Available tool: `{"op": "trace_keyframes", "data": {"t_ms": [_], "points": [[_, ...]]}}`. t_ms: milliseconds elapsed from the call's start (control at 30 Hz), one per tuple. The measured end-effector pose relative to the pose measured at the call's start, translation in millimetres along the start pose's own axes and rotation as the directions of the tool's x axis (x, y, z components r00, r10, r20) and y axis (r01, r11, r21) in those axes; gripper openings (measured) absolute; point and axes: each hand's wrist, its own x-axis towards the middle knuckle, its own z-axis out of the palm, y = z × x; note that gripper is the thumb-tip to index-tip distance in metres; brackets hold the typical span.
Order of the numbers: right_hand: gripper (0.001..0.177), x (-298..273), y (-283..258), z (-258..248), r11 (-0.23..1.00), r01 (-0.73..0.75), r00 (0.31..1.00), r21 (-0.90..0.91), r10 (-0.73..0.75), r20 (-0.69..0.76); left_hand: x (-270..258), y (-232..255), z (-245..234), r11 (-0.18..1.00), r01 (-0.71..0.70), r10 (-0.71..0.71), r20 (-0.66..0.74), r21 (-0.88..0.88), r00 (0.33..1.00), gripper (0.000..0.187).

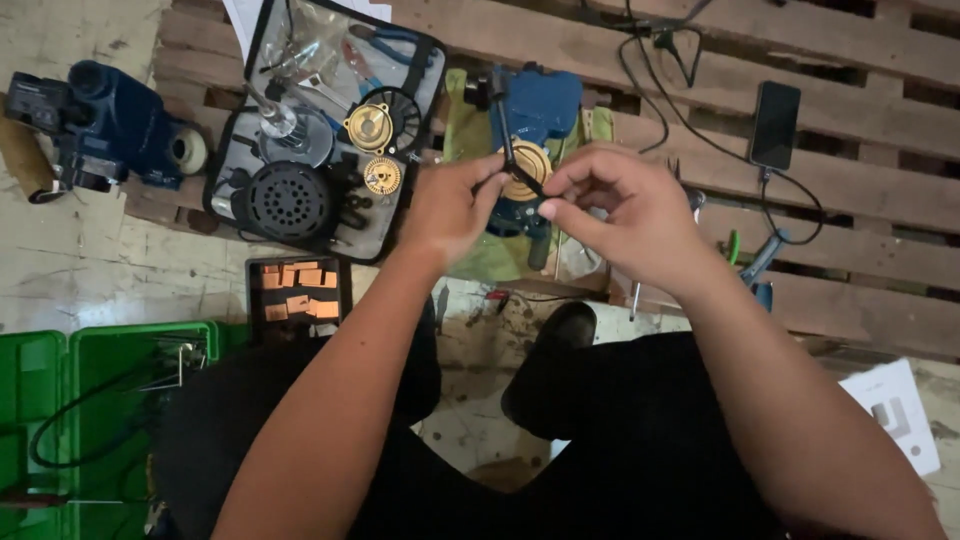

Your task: The person is disassembling a motor assembly on a wooden pallet, using a screwdriver to remove screws and inspecting the parts.

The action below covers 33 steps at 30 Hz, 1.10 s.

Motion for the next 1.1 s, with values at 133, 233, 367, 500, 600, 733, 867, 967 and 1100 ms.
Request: {"op": "trace_keyframes", "data": {"t_ms": [133, 233, 367, 500, 600, 733, 867, 967, 1100], "points": [[0.017, -1.7, -14.3, 0.1, 0.999, 0.030, 1.000, -0.043, -0.030, -0.001, 3.4, 14.8, -4.1, 0.998, -0.028, 0.031, -0.047, 0.055, 0.998, 0.025], [0.016, -2.2, -12.6, -2.8, 0.997, 0.051, 0.999, -0.065, -0.051, 0.003, 8.2, -3.7, 9.7, 0.998, -0.041, 0.045, -0.091, 0.050, 0.995, 0.025], [0.018, -2.6, -2.9, -4.4, 0.997, 0.048, 0.999, -0.064, -0.048, -0.004, 5.2, 5.6, 6.2, 0.999, -0.044, 0.044, -0.095, 0.003, 0.995, 0.025], [0.019, -4.1, -6.7, -2.5, 0.997, 0.057, 0.998, -0.060, -0.054, 0.042, 5.7, -4.4, 11.7, 0.998, -0.065, 0.067, -0.107, 0.021, 0.992, 0.024], [0.018, -2.6, -7.6, -3.4, 0.990, 0.091, 0.994, -0.112, -0.084, 0.070, 6.0, -0.6, 10.0, 0.997, -0.069, 0.071, -0.104, 0.021, 0.992, 0.024], [0.018, 0.2, -18.7, -11.1, 0.960, 0.151, 0.986, -0.235, -0.131, 0.100, 5.0, -5.5, 6.7, 0.999, -0.041, 0.042, -0.110, 0.013, 0.993, 0.027], [0.017, 2.2, -8.9, -8.9, 0.952, 0.176, 0.983, -0.250, -0.155, 0.103, 3.7, -8.9, 11.3, 0.999, -0.017, 0.020, -0.116, 0.033, 0.993, 0.028], [0.024, 4.9, 2.7, -5.5, 0.943, 0.173, 0.985, -0.286, -0.164, 0.055, 3.7, -14.7, 18.0, 0.996, -0.062, 0.074, -0.179, 0.069, 0.981, 0.028], [0.037, 22.1, -0.4, 7.3, 0.862, -0.080, 0.993, -0.500, 0.110, 0.032, 3.7, -12.2, 28.5, 0.987, -0.098, 0.116, -0.147, 0.126, 0.982, 0.024]]}}
